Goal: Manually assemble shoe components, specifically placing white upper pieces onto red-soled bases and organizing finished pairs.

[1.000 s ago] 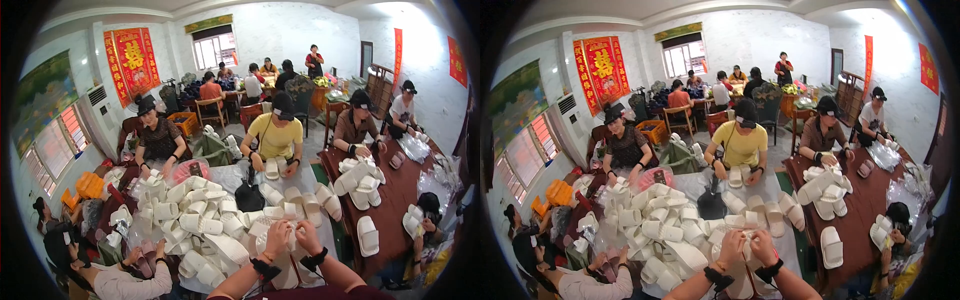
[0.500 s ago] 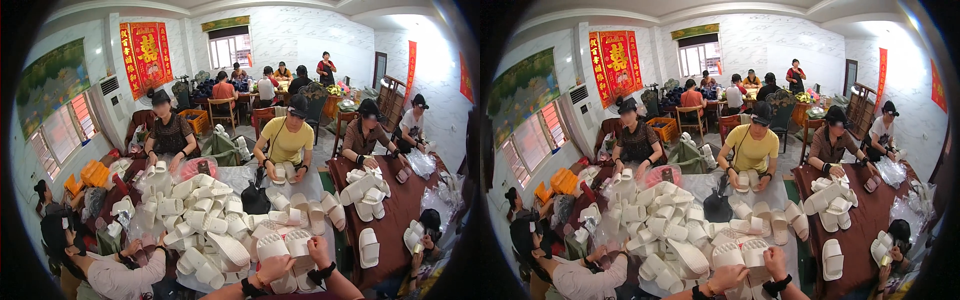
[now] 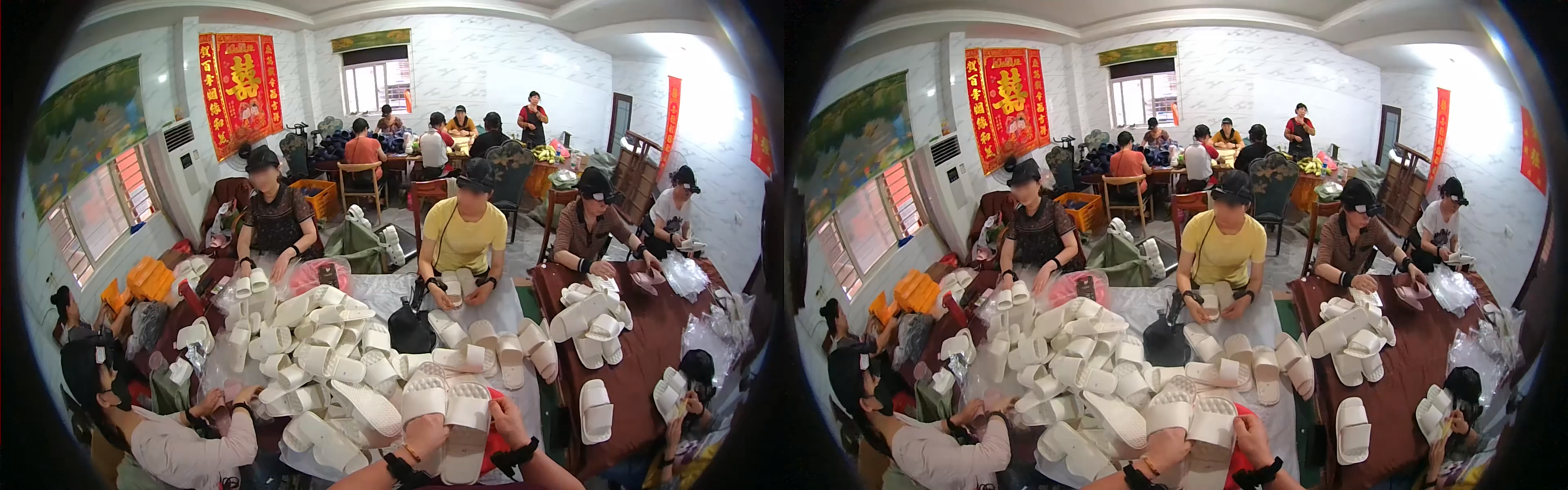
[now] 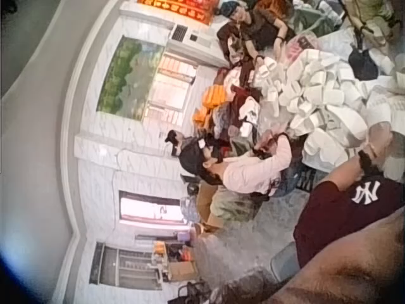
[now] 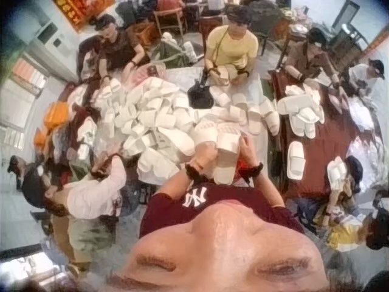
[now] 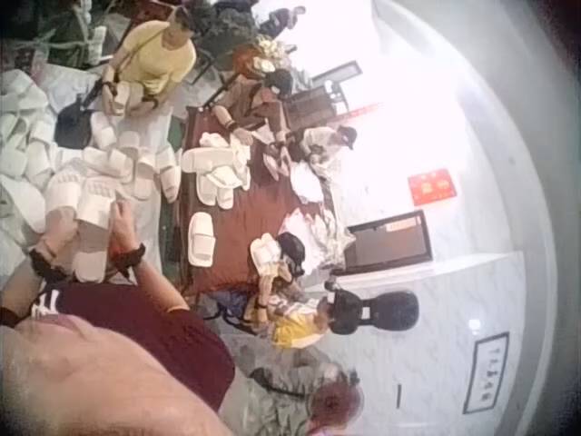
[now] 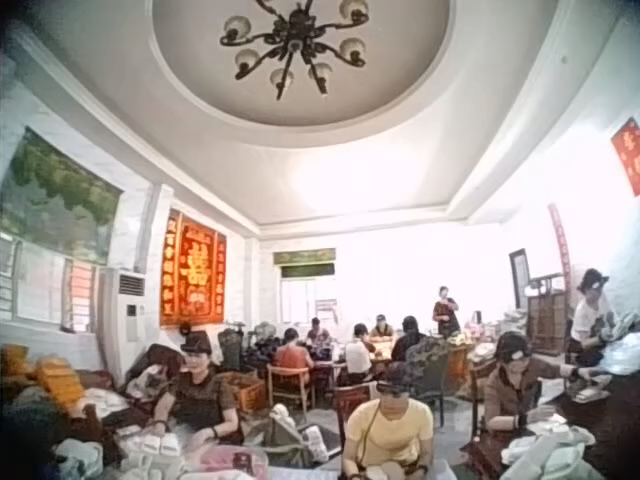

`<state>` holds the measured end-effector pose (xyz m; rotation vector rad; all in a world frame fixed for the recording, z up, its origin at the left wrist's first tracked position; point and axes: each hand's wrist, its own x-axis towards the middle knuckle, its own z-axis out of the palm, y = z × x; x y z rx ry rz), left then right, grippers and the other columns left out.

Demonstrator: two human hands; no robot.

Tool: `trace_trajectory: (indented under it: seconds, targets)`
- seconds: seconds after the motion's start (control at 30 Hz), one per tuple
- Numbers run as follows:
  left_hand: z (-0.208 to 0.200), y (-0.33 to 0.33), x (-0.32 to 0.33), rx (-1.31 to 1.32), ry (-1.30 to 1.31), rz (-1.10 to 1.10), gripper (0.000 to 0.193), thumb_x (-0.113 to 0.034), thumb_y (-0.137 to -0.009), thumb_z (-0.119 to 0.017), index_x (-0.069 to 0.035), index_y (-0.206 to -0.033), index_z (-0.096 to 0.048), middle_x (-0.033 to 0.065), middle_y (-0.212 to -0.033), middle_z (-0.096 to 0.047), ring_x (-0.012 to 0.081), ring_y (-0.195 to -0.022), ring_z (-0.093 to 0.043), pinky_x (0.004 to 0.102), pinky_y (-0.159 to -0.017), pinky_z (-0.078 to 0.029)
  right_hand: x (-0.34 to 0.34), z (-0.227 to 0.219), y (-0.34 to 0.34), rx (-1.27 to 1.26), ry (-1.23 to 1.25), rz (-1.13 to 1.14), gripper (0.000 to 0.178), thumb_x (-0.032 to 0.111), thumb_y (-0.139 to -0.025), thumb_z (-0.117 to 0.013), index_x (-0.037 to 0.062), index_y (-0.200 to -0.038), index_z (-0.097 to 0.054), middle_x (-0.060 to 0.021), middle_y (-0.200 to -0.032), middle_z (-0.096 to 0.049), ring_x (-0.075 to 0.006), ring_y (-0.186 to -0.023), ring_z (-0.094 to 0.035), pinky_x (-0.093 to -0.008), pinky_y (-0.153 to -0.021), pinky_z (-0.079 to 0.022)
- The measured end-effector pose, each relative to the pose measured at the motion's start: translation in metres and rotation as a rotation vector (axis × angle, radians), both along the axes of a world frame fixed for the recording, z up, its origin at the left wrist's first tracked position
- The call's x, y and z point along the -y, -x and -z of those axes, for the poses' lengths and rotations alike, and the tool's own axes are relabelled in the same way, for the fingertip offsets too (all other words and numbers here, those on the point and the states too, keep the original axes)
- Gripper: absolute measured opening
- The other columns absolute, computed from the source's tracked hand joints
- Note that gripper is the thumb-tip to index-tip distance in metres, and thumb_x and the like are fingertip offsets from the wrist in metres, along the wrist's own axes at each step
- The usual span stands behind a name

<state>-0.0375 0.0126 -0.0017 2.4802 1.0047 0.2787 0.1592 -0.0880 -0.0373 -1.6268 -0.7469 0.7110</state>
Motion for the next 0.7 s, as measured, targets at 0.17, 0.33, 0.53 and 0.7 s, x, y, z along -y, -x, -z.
trace_trajectory:
  seconds: [0.17, 0.33, 0.53, 0.7]
  targets:
    - [0.021, 0.010, -0.019, 0.084, -0.038, -0.096, 0.029, -0.033, -0.079, -0.058, -0.004, -0.076, -0.063, 0.0203, -0.075, -0.064, 0.0384, -0.070, -0.063, 0.0478, -0.063, -0.050, 0.003, -0.019, -0.001, -0.124, 0.055, -0.026, 0.023, 0.022, -0.093, -0.054, -0.0002, -0.096, -0.061, -0.0021, -0.072, -0.058, -0.0089, -0.058, -0.052, -0.0239, -0.052, -0.044]
    - [0.015, 0.054, -0.059, 0.196, -0.103, -0.315, 0.017, -0.020, -0.074, -0.057, -0.005, -0.070, -0.063, 0.0204, -0.071, -0.063, 0.0398, -0.069, -0.062, 0.0498, -0.064, -0.049, 0.024, -0.008, -0.018, -0.306, -0.038, 0.101, 0.018, 0.018, -0.094, -0.053, 0.0021, -0.092, -0.061, -0.0051, -0.076, -0.062, -0.0131, -0.065, -0.059, -0.0247, -0.057, -0.049]
    - [-0.023, 0.108, -0.166, 0.107, -0.318, -0.520, 0.017, -0.019, -0.075, -0.059, -0.002, -0.075, -0.060, 0.0216, -0.076, -0.063, 0.0405, -0.073, -0.062, 0.0489, -0.066, -0.048, 0.070, -0.001, -0.078, -0.262, -0.155, 0.367, 0.013, 0.015, -0.090, -0.056, 0.0043, -0.084, -0.059, -0.0002, -0.068, -0.054, -0.0100, -0.055, -0.052, -0.0239, -0.051, -0.044]
    - [-0.004, 0.146, -0.200, 0.242, -0.068, -0.561, 0.042, -0.017, -0.078, -0.066, 0.002, -0.114, -0.058, 0.0160, -0.075, -0.064, 0.0275, -0.067, -0.062, 0.0380, -0.068, -0.049, 0.104, 0.013, -0.125, -0.094, -0.151, 0.473, 0.014, 0.017, -0.090, -0.057, 0.0034, -0.087, -0.062, -0.0001, -0.065, -0.053, -0.0080, -0.054, -0.048, -0.0232, -0.046, -0.037]
